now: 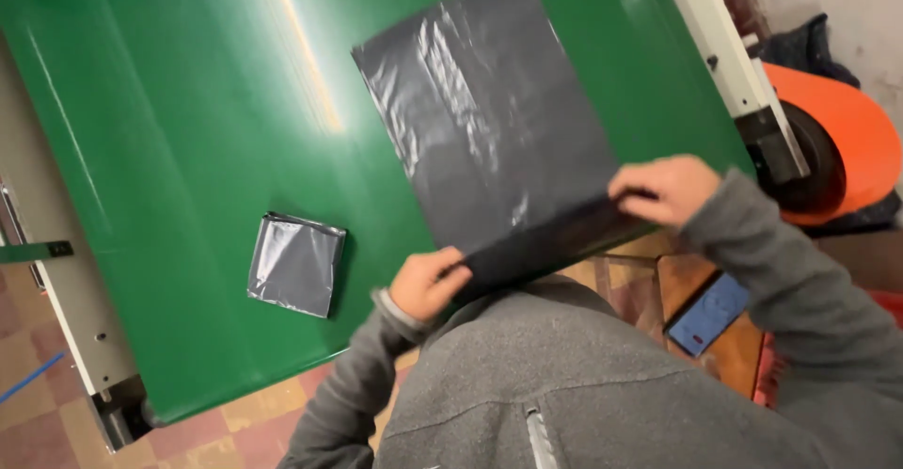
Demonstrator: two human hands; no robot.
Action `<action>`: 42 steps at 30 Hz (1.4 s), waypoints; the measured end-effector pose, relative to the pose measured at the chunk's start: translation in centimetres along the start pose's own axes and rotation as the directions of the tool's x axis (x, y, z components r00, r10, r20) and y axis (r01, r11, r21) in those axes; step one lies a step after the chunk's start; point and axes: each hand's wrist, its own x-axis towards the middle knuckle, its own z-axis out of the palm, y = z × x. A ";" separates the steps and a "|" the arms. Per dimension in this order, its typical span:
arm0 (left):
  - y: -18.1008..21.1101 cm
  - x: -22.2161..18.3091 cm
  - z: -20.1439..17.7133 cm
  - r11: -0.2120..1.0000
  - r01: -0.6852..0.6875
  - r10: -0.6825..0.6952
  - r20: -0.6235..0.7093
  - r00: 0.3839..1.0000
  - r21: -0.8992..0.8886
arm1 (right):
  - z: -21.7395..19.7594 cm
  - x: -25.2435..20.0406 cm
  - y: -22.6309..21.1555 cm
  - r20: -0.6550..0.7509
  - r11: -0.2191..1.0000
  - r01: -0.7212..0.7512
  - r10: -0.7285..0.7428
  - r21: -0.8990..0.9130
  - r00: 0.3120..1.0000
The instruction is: Folding grey plastic bags on the surface of a conveyor belt and stacking them in a red plastic crate.
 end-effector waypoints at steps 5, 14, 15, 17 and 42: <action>-5.0 8.4 -6.5 0.956 0.142 -0.226 -0.340 0.913 -0.256 | -6.4 13.2 -0.1 -0.270 0.983 0.186 -0.178 0.002 0.946; -17.6 20.8 -12.7 0.982 0.173 -0.175 -0.711 0.681 -0.076 | -3.1 35.0 9.4 -0.218 0.955 0.202 -0.249 -0.217 0.944; -17.3 20.8 -12.6 0.935 0.354 -0.220 -0.726 0.652 0.035 | -2.1 35.9 10.1 -0.191 0.948 0.206 -0.255 -0.245 0.948; -15.3 21.2 -12.9 0.871 0.490 -0.338 -0.701 0.628 0.019 | -2.7 36.6 8.4 -0.161 0.935 0.195 -0.250 -0.295 0.955; -14.5 10.9 -1.3 0.252 -0.242 -0.434 -0.333 0.837 -0.937 | 5.4 10.6 -2.7 -0.511 0.919 0.136 -0.324 -0.370 0.796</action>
